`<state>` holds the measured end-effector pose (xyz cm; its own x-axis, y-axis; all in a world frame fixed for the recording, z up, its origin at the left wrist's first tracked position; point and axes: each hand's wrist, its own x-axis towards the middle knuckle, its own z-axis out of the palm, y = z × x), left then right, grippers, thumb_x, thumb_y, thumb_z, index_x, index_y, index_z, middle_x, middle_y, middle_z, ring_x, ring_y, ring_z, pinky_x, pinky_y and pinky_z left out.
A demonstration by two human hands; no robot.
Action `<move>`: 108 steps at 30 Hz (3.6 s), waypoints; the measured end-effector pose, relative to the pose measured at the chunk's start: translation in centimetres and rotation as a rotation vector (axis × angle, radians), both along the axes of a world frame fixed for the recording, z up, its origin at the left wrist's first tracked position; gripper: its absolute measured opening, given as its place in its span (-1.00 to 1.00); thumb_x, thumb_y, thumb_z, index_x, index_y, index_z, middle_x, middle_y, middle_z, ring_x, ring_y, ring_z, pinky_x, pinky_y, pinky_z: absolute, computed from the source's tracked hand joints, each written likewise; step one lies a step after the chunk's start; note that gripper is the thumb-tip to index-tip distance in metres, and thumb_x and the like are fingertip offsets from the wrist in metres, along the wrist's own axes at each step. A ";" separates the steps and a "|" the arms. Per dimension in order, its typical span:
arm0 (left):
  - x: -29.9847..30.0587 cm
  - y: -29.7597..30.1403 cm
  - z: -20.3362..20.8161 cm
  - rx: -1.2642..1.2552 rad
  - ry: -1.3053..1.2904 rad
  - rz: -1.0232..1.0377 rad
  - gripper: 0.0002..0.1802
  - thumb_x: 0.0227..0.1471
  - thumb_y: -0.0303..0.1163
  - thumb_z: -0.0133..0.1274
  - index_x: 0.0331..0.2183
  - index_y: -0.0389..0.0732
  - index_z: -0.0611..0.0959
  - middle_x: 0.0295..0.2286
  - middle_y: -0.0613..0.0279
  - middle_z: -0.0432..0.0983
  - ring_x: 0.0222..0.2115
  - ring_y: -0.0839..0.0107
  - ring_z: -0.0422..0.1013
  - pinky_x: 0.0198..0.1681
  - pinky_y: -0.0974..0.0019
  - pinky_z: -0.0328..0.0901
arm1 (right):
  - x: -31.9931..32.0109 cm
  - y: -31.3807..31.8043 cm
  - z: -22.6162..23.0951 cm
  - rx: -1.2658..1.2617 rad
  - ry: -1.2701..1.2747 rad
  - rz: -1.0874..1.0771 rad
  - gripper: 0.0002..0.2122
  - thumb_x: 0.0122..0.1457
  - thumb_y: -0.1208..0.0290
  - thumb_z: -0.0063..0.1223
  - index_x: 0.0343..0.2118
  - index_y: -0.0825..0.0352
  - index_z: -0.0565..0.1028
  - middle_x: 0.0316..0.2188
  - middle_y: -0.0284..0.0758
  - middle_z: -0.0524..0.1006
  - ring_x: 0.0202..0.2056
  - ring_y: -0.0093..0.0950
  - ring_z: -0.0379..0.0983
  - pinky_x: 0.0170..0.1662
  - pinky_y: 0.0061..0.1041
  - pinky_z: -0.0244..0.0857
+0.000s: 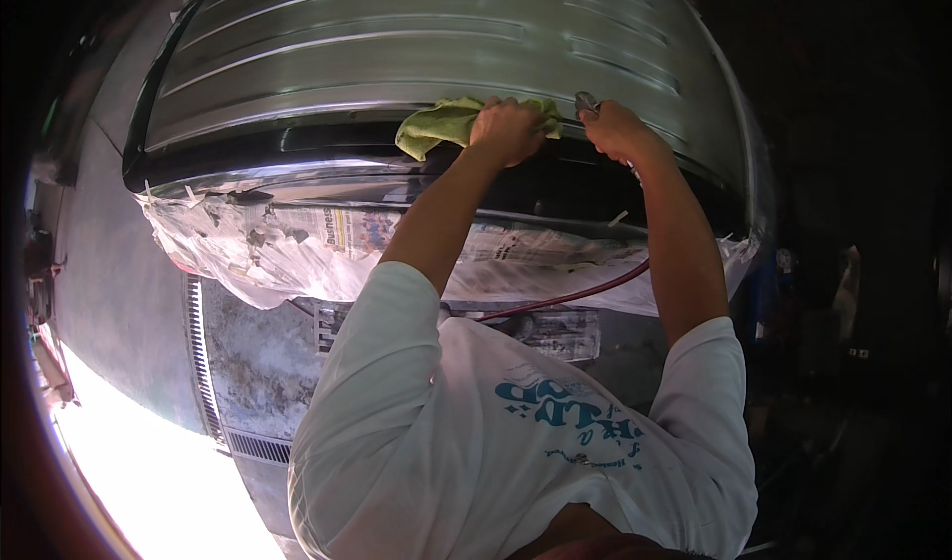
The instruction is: The person wipes the hood of a silver car with a green cloth while holding a spray nozzle in the other hand. They repeatedly wipe the same areas of the hood, moving the cloth back and forth across the surface.
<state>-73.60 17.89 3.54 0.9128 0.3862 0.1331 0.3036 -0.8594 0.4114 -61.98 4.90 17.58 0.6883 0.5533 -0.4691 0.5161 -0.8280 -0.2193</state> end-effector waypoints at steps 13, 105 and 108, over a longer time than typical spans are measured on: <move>-3.8 3.3 0.9 -0.157 -0.126 0.336 -0.51 0.04 0.01 0.18 -0.05 -0.03 0.76 -0.14 0.03 0.69 -0.14 -0.04 0.62 0.07 -0.04 0.44 | 1.7 -2.8 -2.2 0.137 -0.005 0.222 -0.59 0.40 0.16 0.02 -0.08 0.53 0.55 -0.18 0.10 0.65 -0.04 0.08 0.59 0.02 -0.03 0.41; 37.4 -38.1 -2.0 0.219 -0.028 -0.466 -0.40 0.02 0.04 0.23 0.06 -0.01 0.63 -0.06 0.09 0.55 0.04 0.05 0.45 0.08 -0.01 0.26 | 21.9 -40.0 -9.7 0.742 0.147 -0.648 -0.39 0.42 -0.23 -0.14 -0.10 0.40 0.49 -0.56 -0.38 0.42 -0.72 -0.57 0.27 -0.67 -0.50 0.12; 34.5 -35.9 -2.8 0.281 -0.031 -0.368 -0.41 0.03 0.05 0.22 0.05 -0.01 0.64 -0.05 0.10 0.55 0.06 0.07 0.43 0.08 -0.02 0.27 | 19.9 -36.5 -8.3 0.781 0.257 -0.616 -0.48 0.46 -0.14 -0.14 -0.25 0.35 0.46 -0.56 -0.41 0.41 -0.76 -0.61 0.23 -0.72 -0.52 0.06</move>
